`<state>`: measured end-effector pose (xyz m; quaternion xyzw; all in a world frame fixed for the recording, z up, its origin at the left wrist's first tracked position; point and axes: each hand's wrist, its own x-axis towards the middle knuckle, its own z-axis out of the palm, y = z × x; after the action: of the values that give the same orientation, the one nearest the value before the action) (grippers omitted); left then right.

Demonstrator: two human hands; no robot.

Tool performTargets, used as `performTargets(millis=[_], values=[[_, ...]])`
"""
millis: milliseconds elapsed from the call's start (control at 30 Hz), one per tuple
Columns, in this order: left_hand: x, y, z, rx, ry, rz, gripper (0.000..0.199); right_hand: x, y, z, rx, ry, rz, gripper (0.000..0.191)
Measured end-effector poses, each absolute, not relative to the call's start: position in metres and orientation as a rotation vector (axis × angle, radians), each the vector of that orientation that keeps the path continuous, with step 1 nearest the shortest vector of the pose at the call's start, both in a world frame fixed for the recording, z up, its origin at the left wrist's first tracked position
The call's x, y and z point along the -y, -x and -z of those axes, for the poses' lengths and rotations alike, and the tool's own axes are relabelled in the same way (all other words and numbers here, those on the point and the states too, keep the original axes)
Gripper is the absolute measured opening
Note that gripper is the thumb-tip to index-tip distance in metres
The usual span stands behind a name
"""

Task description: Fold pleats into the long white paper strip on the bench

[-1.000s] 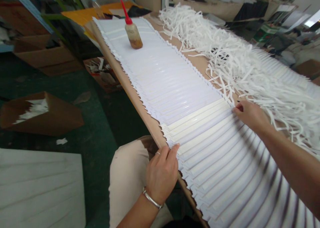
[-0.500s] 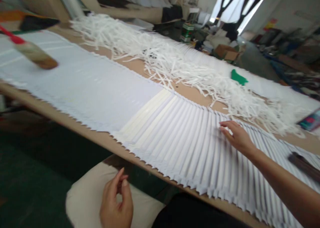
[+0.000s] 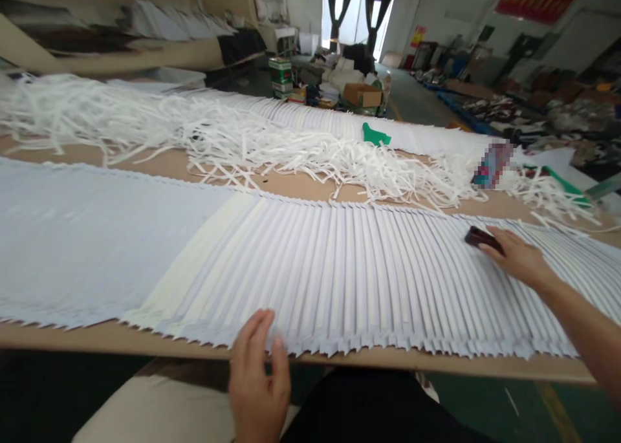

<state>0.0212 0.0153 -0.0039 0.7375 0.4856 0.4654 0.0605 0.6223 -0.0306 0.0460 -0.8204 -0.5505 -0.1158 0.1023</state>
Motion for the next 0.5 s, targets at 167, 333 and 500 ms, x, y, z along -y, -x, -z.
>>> performTargets(millis=[167,333,500], values=[[-0.004,-0.121,-0.009,-0.873,-2.6,-0.853,0.044,0.035,-0.633,-0.052,1.683,2.239,0.296,0.046],[0.004,-0.194,-0.002,-0.224,-2.904,-0.443,0.059,0.02,-0.517,-0.047,2.155,1.816,-0.121,0.029],[0.007,-0.196,0.007,-0.231,-3.025,-0.353,0.064,-0.01,-0.446,-0.034,2.626,1.427,0.063,0.017]])
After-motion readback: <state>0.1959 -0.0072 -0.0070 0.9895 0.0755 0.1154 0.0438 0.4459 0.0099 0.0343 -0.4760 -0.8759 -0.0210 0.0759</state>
